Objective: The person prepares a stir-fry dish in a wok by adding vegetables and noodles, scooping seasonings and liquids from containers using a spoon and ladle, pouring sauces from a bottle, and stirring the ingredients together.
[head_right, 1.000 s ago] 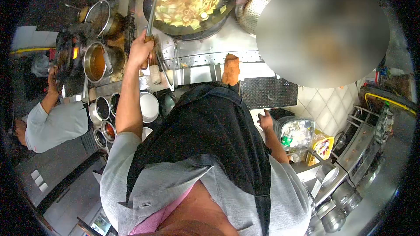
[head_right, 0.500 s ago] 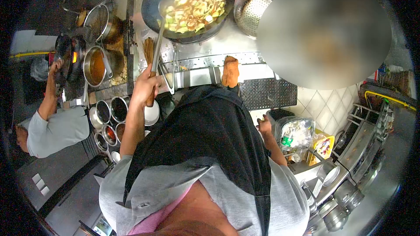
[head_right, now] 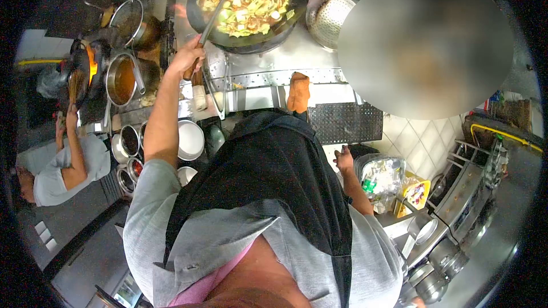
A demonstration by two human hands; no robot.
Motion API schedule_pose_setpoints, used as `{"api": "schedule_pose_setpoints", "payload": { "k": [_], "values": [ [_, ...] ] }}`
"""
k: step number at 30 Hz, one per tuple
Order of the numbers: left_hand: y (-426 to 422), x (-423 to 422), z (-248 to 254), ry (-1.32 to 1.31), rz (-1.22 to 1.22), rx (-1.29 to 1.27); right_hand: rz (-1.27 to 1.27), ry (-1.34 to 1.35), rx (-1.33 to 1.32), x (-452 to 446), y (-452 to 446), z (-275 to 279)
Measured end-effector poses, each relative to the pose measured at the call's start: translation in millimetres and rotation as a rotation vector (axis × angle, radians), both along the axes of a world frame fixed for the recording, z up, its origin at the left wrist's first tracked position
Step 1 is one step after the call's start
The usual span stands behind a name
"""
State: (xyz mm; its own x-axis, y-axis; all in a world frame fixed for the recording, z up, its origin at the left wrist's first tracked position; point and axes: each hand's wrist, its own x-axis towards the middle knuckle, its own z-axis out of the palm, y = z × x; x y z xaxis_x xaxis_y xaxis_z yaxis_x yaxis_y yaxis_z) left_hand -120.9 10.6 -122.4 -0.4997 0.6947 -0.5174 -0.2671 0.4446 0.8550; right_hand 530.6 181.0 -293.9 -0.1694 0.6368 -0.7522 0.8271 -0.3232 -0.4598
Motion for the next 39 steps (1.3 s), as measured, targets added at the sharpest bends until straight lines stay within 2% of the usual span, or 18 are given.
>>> {"api": "schedule_pose_setpoints", "payload": {
  "k": [1, 5, 8, 10, 12, 13, 14, 16, 19, 22, 26, 31, 34, 35, 39],
  "values": [
    [2.6, 8.6, 9.1, -0.092, 0.074, -0.004, 0.013, -0.025, -0.006, -0.1, -0.9, 1.4],
    [-23.2, 24.5, 22.5, -0.388, 0.065, 0.148, 0.062, -0.039, 0.003, 7.8, -9.0, -4.2],
    [-40.1, 53.4, 39.7, -0.249, 0.046, 0.101, 0.071, -0.024, 0.003, 17.8, -11.2, -16.1],
    [-47.7, 76.8, 52.8, -0.043, 0.036, -0.013, 0.073, -0.021, 0.0, 18.2, -7.9, -20.1],
    [-50.0, 101.9, 64.6, 0.319, -0.018, -0.22, 0.081, -0.022, -0.001, 13.1, -2.5, -25.6],
    [-65.5, 105.3, 32.9, 0.703, -0.078, -0.094, 0.087, -0.027, -0.002, 8.5, 0.7, -26.9],
    [-57.0, 123.1, 73.3, 0.685, -0.122, -0.343, 0.086, -0.015, -0.002, 4.6, 3.1, -29.1],
    [-56.1, 146.9, 100.2, 0.666, -0.146, -0.427, 0.075, 0.026, 0.001, -4.7, 7.4, -33.2],
    [-79.3, 172.8, 93.0, 0.752, -0.141, -0.327, 0.153, 0.047, 0.052, -10.3, 12.6, -48.2],
    [-109.4, 188.5, 91.4, 0.682, -0.204, -0.256, 0.197, -0.015, 0.045, -34.0, 12.6, -22.0],
    [-130.4, 185.4, 93.0, 0.641, -0.276, -0.351, 0.175, 0.032, 0.073, -41.5, 4.6, -10.4],
    [-127.9, 151.9, 53.7, 0.936, -0.266, -0.376, 0.24, -0.021, 0.091, -46.0, 1.3, -3.1],
    [-112.9, 151.3, 26.2, 0.897, -0.172, -0.249, 0.217, 0.04, 0.1, -42.0, -5.6, -6.3],
    [-103.1, 155.7, 45.8, 0.778, -0.173, -0.288, 0.201, 0.068, 0.103, -39.4, -6.3, -5.3],
    [-100.3, 172.6, 69.3, 0.502, -0.154, -0.128, 0.118, 0.069, 0.071, -35.9, -17.9, -1.8]
  ]
}}
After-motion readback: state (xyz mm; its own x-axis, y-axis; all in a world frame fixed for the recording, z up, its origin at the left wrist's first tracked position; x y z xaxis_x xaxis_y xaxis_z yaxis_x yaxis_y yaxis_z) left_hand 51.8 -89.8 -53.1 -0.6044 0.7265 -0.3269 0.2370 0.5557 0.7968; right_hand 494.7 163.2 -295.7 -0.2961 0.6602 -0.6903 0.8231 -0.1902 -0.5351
